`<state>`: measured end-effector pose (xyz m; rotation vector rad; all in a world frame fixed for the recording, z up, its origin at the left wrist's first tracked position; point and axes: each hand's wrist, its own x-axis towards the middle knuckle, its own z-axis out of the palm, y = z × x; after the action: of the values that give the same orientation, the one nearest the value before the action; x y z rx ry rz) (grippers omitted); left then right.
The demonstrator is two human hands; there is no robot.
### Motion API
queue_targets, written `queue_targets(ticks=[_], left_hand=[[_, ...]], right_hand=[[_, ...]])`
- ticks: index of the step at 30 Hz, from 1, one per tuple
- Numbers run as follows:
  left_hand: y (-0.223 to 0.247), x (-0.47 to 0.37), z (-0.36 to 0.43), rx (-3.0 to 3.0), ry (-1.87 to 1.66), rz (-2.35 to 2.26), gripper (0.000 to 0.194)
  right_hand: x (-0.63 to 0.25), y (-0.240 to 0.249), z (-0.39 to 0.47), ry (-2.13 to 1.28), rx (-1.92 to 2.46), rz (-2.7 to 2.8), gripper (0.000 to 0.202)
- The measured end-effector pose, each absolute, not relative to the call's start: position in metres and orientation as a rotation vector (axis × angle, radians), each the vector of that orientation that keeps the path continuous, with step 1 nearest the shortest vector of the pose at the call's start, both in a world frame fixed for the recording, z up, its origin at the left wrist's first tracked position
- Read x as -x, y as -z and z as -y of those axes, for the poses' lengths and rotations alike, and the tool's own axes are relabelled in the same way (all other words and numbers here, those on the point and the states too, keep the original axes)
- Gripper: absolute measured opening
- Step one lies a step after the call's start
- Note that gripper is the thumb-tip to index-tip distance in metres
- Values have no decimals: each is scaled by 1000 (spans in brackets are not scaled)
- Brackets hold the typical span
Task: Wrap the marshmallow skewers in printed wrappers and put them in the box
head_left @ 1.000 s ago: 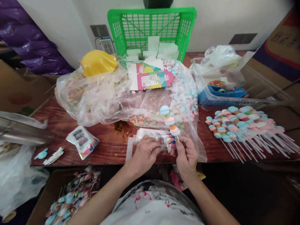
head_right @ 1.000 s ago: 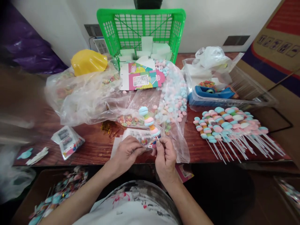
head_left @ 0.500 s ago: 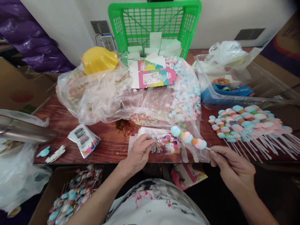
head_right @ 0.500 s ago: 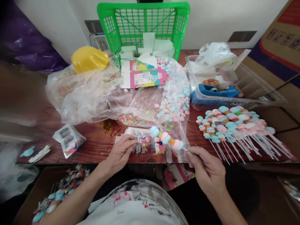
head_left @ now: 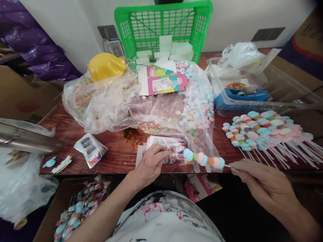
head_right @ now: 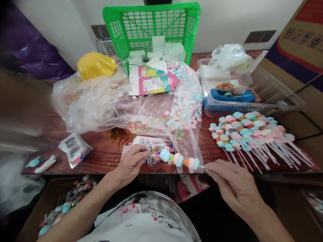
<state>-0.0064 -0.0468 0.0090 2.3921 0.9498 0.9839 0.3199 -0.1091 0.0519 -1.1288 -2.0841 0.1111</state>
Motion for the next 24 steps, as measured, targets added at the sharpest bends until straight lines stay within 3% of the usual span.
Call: queue_targets(ticks=[8, 15, 24], left_hand=[[-12, 4, 49, -2479, -891, -928, 26], [-14, 8, 48, -2536, -849, -831, 27], [-16, 9, 53, -2499, -806, -811, 24]], right_hand=[[-327, -60, 114, 300, 1013, 2359, 33], [-334, -80, 94, 44, 941, 2358, 25], [-322, -76, 97, 88, 946, 2367, 26]])
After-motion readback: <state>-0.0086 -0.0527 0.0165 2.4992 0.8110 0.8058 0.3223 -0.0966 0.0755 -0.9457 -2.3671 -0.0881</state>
